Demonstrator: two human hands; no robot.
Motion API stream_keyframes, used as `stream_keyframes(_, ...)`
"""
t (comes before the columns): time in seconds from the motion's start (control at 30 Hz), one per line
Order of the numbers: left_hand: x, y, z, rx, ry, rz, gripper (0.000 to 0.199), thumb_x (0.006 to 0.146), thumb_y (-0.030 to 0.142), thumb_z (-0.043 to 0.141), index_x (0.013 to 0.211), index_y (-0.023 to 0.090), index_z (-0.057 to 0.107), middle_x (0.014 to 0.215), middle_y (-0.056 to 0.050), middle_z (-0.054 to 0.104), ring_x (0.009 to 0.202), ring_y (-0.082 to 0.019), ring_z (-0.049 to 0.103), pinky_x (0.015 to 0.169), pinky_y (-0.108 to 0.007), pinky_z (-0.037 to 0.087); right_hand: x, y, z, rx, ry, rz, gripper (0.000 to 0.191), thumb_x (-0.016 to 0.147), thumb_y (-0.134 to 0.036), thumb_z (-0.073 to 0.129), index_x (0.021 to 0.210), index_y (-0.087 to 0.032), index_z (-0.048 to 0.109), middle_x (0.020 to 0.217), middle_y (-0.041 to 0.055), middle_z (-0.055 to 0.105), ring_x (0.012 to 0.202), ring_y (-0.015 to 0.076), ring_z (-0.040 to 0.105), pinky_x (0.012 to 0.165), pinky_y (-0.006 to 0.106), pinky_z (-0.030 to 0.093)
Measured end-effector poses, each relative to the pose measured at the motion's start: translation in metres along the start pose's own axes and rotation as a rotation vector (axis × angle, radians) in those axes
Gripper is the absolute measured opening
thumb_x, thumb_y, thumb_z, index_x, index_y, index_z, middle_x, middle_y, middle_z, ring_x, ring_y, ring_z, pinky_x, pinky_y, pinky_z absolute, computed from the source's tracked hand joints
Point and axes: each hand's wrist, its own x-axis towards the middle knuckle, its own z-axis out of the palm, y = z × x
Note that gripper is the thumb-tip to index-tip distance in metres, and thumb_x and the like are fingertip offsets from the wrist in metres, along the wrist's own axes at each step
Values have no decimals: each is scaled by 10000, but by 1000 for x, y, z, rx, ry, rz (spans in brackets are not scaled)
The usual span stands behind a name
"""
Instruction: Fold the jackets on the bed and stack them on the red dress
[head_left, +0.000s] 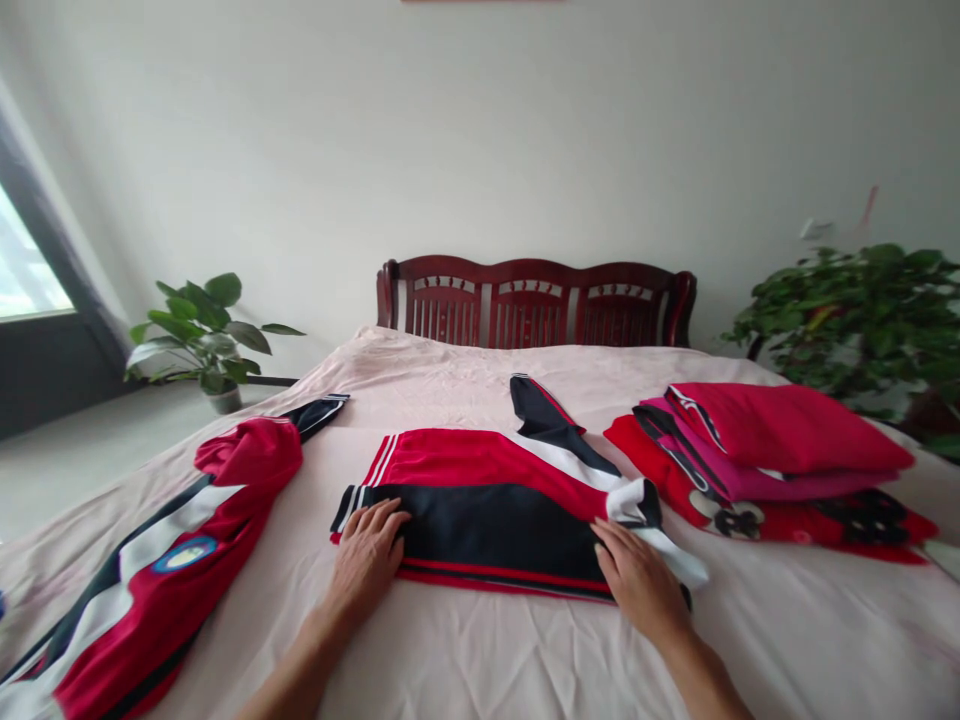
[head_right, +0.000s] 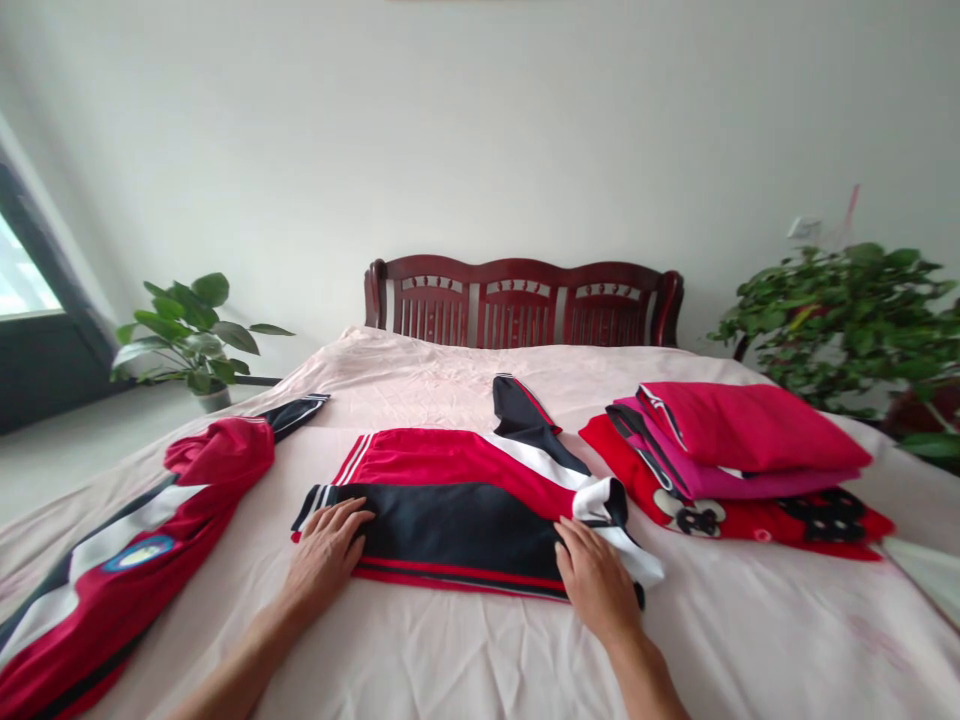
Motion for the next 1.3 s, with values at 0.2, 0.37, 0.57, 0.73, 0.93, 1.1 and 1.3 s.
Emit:
stream_keyframes(0.2, 1, 7, -7, -24, -29, -56, 248, 887, 121, 474, 984, 246, 666, 1232, -51, 653, 1168, -220, 573, 1094, -440, 372, -1, -4, -2, 54, -23, 54, 400, 950, -290, 398, 1236, -184, 657, 1271, 96, 687, 1201, 256, 621, 1025, 435, 485)
stream_keyframes(0.37, 2, 11, -10, -19, -81, -65, 259, 845, 78, 481, 946, 241, 655, 1196, -46, 655, 1169, -227, 552, 1103, -442, 355, 24, -21, -19, 150, -182, 242, 408, 949, -280, 352, 1148, -194, 697, 1163, 88, 736, 1077, 239, 682, 979, 385, 493)
stream_keyframes(0.57, 2, 10, -9, -28, -88, -11, 283, 831, 61, 462, 934, 257, 639, 1189, -30, 657, 1161, -213, 565, 1130, -453, 319, 89, -62, -31, 157, -399, 454, 431, 1009, -400, 302, 1186, -245, 663, 1177, 76, 733, 1106, 254, 673, 908, 356, 480)
stream_keyframes(0.73, 1, 4, -3, -22, -92, 4, 283, 840, 63, 444, 920, 263, 628, 1181, -22, 664, 1152, -207, 580, 1138, -463, 308, 123, -92, -12, 189, -494, 429, 466, 1006, -506, 309, 1100, -245, 684, 1104, 88, 750, 1062, 280, 689, 832, 360, 487)
stream_keyframes(0.93, -1, -6, 5, -53, -76, 43, 272, 823, 78, 476, 921, 281, 628, 1185, -3, 665, 1143, -208, 586, 1132, -468, 310, 112, -97, 10, 242, -339, 392, 271, 922, -349, 528, 1129, -254, 676, 1159, 33, 734, 1070, 230, 680, 834, 312, 496)
stream_keyframes(1.1, -1, -3, 3, -86, -61, 18, 215, 822, 98, 490, 873, 265, 616, 1091, 2, 675, 1057, -208, 593, 1070, -450, 366, 96, -84, 18, 191, -275, 380, 246, 934, -327, 511, 1116, -267, 665, 1160, 15, 728, 1042, 207, 685, 791, 292, 504)
stream_keyframes(1.3, 4, 5, -5, -117, -124, -87, 193, 846, 114, 470, 844, 246, 611, 1043, -16, 672, 1032, -213, 572, 975, -400, 413, 92, -83, 23, 98, -294, 310, 288, 977, -329, 439, 1162, -264, 650, 1164, 27, 719, 1013, 206, 691, 752, 293, 500)
